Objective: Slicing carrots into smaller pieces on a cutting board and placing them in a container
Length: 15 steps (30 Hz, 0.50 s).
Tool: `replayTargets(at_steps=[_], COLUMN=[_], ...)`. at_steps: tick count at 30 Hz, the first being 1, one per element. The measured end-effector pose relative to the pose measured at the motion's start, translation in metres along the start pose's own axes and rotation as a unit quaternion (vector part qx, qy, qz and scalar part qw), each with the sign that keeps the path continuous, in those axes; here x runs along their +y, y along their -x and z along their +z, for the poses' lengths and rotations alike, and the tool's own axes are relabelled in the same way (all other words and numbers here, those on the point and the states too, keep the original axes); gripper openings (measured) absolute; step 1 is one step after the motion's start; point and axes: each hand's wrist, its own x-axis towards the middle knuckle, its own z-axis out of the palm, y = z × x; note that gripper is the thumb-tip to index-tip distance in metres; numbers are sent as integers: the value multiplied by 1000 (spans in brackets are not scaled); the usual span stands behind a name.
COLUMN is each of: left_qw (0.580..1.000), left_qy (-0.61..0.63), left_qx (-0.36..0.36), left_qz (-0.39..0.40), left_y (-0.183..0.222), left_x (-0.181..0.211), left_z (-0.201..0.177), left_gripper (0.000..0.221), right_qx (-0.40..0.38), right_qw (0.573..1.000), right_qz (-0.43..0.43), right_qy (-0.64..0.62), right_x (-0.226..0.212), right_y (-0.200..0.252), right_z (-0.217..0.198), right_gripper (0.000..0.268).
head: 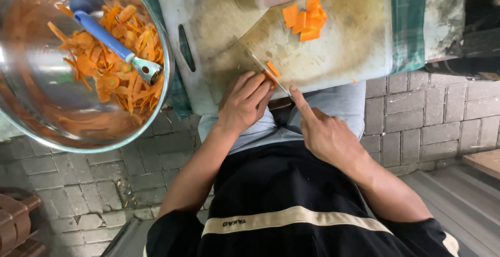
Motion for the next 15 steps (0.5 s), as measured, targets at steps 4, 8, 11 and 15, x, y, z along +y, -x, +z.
replayTargets(at_steps=[4, 8, 11, 15], left_qw=[1000, 1000, 1000, 1000], left_qy=[4, 7, 6, -3], left_qx=[4, -1, -9, 3], left_qz=[1, -1, -7, -23], left_y=[-3, -6, -10, -9], left_x=[2, 2, 2, 2], left_z=[0, -2, -4, -3], left_gripper=[13, 10, 10, 11], right_qx=[16, 23, 27, 10], right_qw=[999, 999, 998, 997], right_qz=[-20, -23, -21, -22], right_qy=[19, 32, 48, 68], right_x=[-1, -4, -7, -3], right_y=[10, 14, 15, 11], right_z=[-5, -7, -10, -10], right_gripper=[68, 68, 67, 70])
